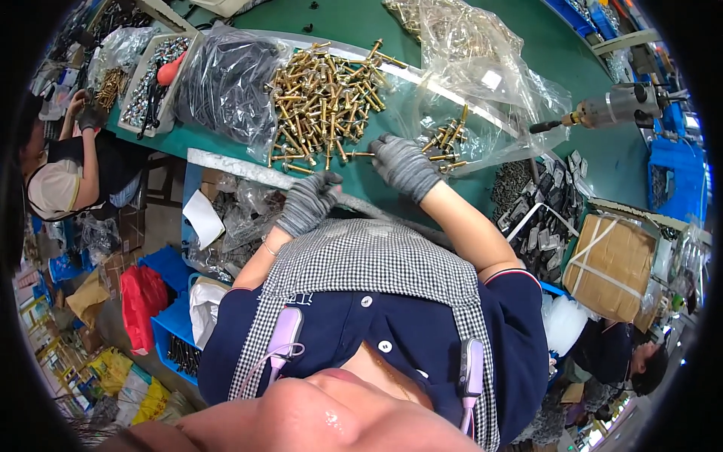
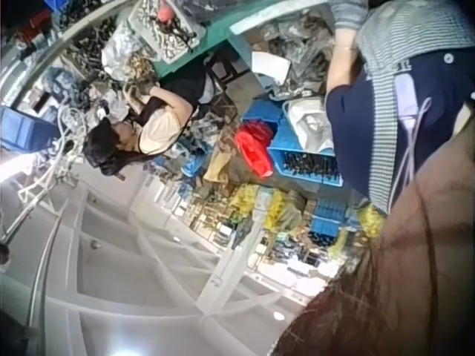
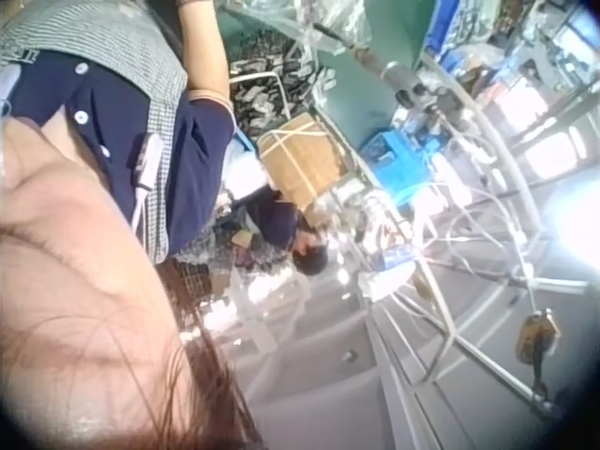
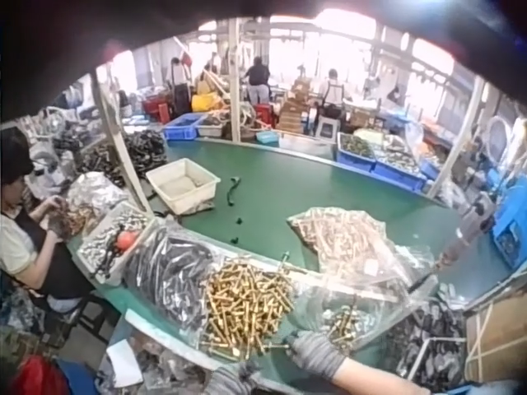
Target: Assembling small metal pins into plastic components using a power tool on a factory assembly line.
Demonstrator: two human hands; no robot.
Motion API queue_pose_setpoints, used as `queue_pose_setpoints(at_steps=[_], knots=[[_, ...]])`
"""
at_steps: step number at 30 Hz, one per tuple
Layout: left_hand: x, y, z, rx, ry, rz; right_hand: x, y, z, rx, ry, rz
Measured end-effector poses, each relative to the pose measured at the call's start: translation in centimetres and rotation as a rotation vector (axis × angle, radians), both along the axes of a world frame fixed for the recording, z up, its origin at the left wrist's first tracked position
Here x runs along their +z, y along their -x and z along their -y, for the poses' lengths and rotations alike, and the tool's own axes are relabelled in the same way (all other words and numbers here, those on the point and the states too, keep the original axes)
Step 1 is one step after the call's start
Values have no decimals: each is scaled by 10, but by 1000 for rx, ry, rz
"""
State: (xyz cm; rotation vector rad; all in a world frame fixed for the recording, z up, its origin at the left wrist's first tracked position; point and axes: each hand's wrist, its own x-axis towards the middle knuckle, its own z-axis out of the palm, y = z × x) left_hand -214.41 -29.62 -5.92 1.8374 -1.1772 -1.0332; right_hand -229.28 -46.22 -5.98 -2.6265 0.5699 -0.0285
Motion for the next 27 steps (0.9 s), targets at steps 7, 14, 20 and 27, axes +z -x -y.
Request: queue_pose_setpoints(at_steps=[7, 14, 20, 27], knots=[[-7, -9, 3, 23, -105, 446, 15, -12, -27, -279, -78, 264], [1, 5, 28, -146, -144, 354, -18, -23, -37, -248, 68, 171], [-6, -7, 15, -79, 34, 332, -14, -31, -37, -156, 162, 136], [-7, -20, 16, 113, 109, 237, 14, -9, -9, -29, -25, 213]])
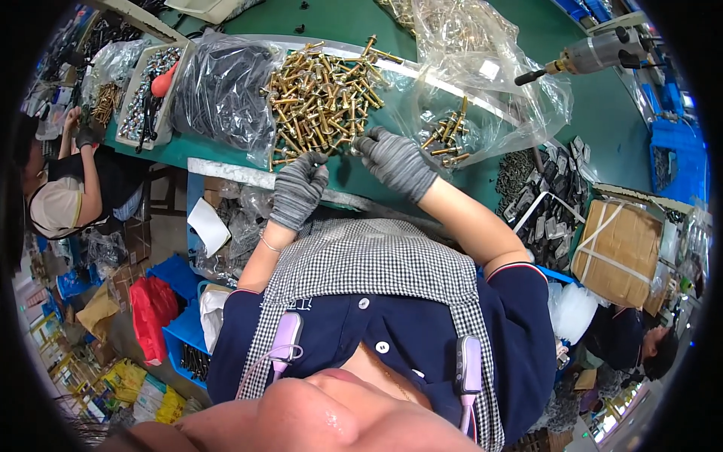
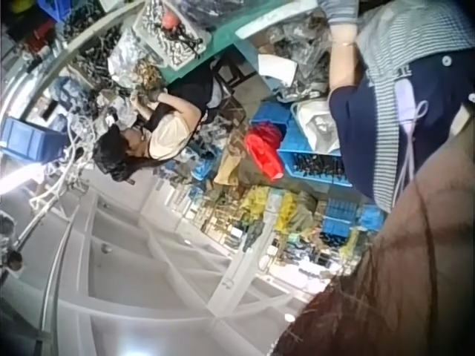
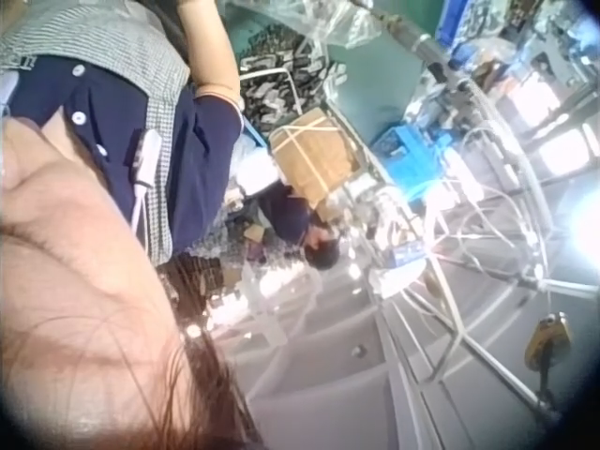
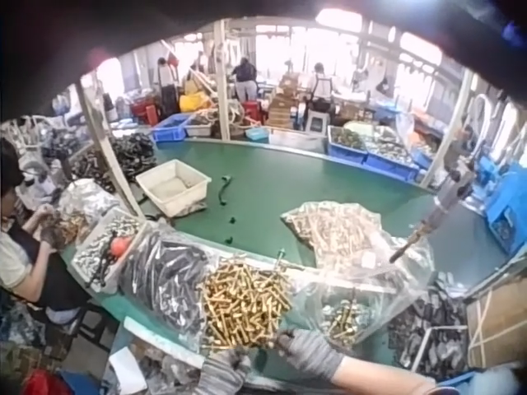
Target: Assembling small metal pins into plastic components using a power tool on a factory assembly line.
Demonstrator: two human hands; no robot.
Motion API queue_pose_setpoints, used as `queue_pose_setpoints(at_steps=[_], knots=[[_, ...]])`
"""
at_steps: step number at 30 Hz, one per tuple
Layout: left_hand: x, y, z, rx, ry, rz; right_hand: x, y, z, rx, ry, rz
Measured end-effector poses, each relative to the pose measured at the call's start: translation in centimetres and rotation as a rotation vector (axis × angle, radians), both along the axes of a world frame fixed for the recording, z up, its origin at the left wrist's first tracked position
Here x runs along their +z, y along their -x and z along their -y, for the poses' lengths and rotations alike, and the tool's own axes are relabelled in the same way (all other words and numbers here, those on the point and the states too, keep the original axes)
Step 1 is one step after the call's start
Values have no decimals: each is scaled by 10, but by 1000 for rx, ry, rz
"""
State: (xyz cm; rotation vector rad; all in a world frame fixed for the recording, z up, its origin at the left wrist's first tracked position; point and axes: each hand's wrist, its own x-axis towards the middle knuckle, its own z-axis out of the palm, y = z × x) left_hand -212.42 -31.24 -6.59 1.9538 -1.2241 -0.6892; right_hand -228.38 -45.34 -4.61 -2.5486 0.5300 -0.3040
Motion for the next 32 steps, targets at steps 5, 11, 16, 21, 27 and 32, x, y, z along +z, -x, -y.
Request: queue_pose_setpoints(at_steps=[5, 11, 16, 21, 27, 32], knots=[[10, 6, 10, -6, 74, -82, 48, 8, 4, 74, 106, -258], [12, 27, 28, -349, 243, 129, 54, 9, -3, 206, 163, -414], [10, 36, 23, -516, 113, -344, 94, 9, -14, 412, 40, -260], [-1, 29, -1, -524, 2, -784, 89, -3, -12, 492, -82, -160], [16, 4, -40, -168, -193, -1068, 28, -40, 0, 347, -174, -14], [-2, -5, -78, 12, -25, -1548, 5, -71, -19, 595, 296, -449]])
